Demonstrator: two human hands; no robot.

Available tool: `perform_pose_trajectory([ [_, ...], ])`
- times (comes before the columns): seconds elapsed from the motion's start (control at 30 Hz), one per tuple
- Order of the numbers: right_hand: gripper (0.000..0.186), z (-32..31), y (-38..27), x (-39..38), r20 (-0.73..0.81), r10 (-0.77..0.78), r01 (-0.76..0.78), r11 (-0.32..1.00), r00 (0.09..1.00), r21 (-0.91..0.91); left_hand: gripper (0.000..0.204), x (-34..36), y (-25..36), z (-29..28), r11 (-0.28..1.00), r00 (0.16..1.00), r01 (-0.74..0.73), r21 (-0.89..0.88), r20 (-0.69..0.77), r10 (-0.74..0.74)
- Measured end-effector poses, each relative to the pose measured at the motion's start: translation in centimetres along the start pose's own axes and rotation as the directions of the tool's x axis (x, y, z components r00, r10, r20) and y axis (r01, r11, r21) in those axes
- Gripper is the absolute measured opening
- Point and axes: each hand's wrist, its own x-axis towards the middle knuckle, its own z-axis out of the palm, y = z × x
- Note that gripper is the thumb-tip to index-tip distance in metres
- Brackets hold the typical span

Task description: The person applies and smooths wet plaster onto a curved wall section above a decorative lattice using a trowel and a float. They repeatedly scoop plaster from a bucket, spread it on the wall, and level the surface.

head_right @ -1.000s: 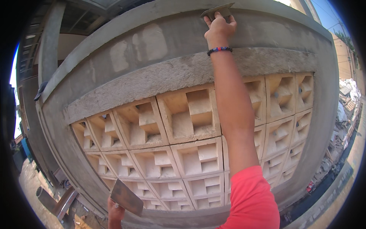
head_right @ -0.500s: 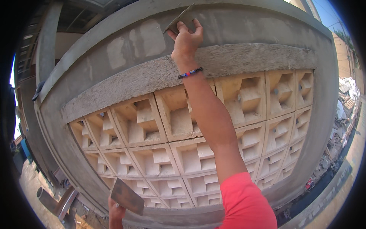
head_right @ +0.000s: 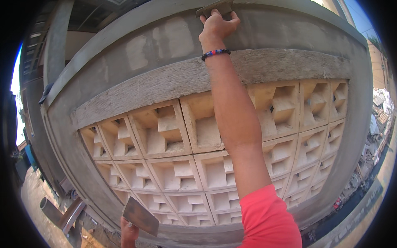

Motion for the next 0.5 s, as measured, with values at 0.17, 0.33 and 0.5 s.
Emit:
perform_pose_trajectory([
  [0.17,0.042,1.5,3.4,-6.2,0.171,0.122,-0.127,0.992,0.978,0.021,0.046,0.4,-0.1,0.4,1.0,0.999,0.025,-0.002,0.031,-0.025],
  [0.33,0.041,-4.9,0.1,-5.1,0.456,0.237,-0.34,0.927,0.858,0.158,0.046,0.0,0.2,0.3,0.998,0.998,0.059,-0.015,0.037,-0.058],
  [0.5,0.039,-10.5,-6.9,2.9,0.624,0.216,-0.312,0.949,0.751,0.047,0.036,-0.1,-1.4,-1.2,0.998,0.997,0.042,0.053,0.055,-0.045],
])
